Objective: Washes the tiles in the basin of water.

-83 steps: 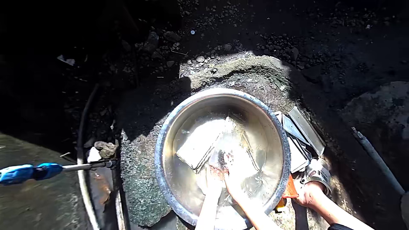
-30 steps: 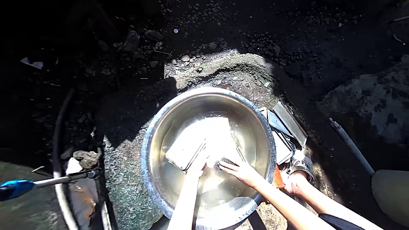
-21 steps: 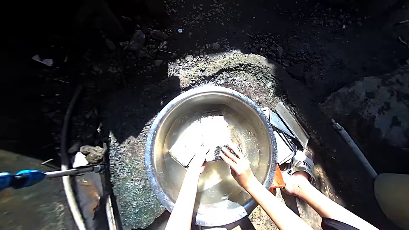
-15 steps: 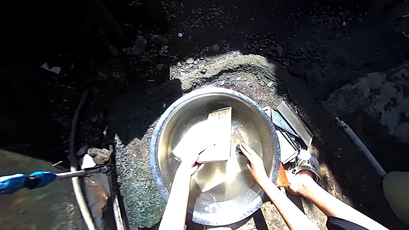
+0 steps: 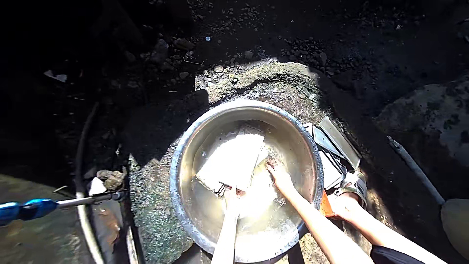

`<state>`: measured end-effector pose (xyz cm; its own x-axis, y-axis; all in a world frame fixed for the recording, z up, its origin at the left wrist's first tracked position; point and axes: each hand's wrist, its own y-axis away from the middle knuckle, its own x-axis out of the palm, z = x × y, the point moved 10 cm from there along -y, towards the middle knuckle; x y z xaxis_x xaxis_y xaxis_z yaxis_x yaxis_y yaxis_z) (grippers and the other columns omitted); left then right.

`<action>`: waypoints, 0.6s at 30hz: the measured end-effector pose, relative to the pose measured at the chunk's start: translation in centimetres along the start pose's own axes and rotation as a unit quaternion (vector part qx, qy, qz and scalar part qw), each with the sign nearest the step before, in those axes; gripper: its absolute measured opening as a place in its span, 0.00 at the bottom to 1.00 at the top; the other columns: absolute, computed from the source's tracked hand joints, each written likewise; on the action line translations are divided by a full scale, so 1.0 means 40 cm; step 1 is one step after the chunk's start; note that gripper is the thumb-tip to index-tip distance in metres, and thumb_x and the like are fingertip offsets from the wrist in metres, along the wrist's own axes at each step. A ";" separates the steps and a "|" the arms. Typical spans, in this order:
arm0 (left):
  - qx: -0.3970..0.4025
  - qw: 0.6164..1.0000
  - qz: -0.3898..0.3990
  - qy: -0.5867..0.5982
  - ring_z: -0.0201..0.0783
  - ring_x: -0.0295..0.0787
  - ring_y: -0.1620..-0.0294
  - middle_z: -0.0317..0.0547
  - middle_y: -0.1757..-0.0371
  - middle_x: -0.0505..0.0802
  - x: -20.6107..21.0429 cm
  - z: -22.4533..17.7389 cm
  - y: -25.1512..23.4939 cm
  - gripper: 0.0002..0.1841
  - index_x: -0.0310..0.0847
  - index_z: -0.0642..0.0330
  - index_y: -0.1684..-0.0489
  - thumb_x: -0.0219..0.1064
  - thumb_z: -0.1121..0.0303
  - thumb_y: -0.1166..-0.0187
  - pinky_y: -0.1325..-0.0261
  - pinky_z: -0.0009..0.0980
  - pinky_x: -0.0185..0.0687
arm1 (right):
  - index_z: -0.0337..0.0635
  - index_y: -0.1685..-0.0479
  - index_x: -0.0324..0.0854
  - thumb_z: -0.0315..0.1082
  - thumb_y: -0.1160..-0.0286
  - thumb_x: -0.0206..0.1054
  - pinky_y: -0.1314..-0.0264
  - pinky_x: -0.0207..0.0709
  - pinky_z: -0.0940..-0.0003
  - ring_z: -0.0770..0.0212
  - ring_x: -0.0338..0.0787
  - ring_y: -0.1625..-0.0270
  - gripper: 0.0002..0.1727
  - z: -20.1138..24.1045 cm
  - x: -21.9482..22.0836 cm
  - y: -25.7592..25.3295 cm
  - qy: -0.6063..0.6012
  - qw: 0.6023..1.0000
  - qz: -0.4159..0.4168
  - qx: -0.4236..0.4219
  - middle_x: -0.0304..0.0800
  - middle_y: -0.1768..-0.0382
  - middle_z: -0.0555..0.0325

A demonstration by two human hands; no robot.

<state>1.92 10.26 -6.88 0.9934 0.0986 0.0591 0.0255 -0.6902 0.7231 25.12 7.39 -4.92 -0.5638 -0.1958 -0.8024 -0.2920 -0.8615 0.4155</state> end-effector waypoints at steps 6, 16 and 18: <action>-0.009 0.999 0.018 -0.044 0.38 0.84 0.54 0.59 0.50 0.86 0.017 0.019 -0.011 0.18 0.71 0.79 0.36 0.64 0.71 0.14 0.46 0.33 0.82 | 0.25 0.20 0.69 0.26 0.28 0.71 0.16 0.62 0.50 0.31 0.69 0.19 0.33 -0.104 -0.083 0.021 -0.295 0.891 -0.237 0.251 0.66 0.21 0.21; -0.087 0.987 0.079 0.113 0.28 0.86 0.57 0.44 0.54 0.87 0.079 0.065 0.058 0.17 0.68 0.67 0.36 0.36 0.68 0.05 0.51 0.24 0.84 | 0.38 0.26 0.83 0.20 0.26 0.58 0.17 0.71 0.45 0.39 0.77 0.18 0.26 0.310 0.035 0.106 -0.141 0.917 -0.128 -0.351 0.83 0.23 0.49; -0.122 0.979 0.081 0.141 0.30 0.87 0.56 0.46 0.50 0.86 0.045 0.063 0.089 0.18 0.64 0.66 0.29 0.39 0.65 0.04 0.51 0.27 0.85 | 0.37 0.26 0.82 0.16 0.32 0.59 0.18 0.71 0.45 0.37 0.76 0.17 0.30 0.272 -0.008 0.025 -0.109 0.928 -0.160 -0.318 0.82 0.22 0.48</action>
<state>4.10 6.20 -5.93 0.9105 0.2198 0.3502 -0.1922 -0.5248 0.8292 16.62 11.69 0.40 -0.6900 0.1568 -0.7066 0.0045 -0.9753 -0.2208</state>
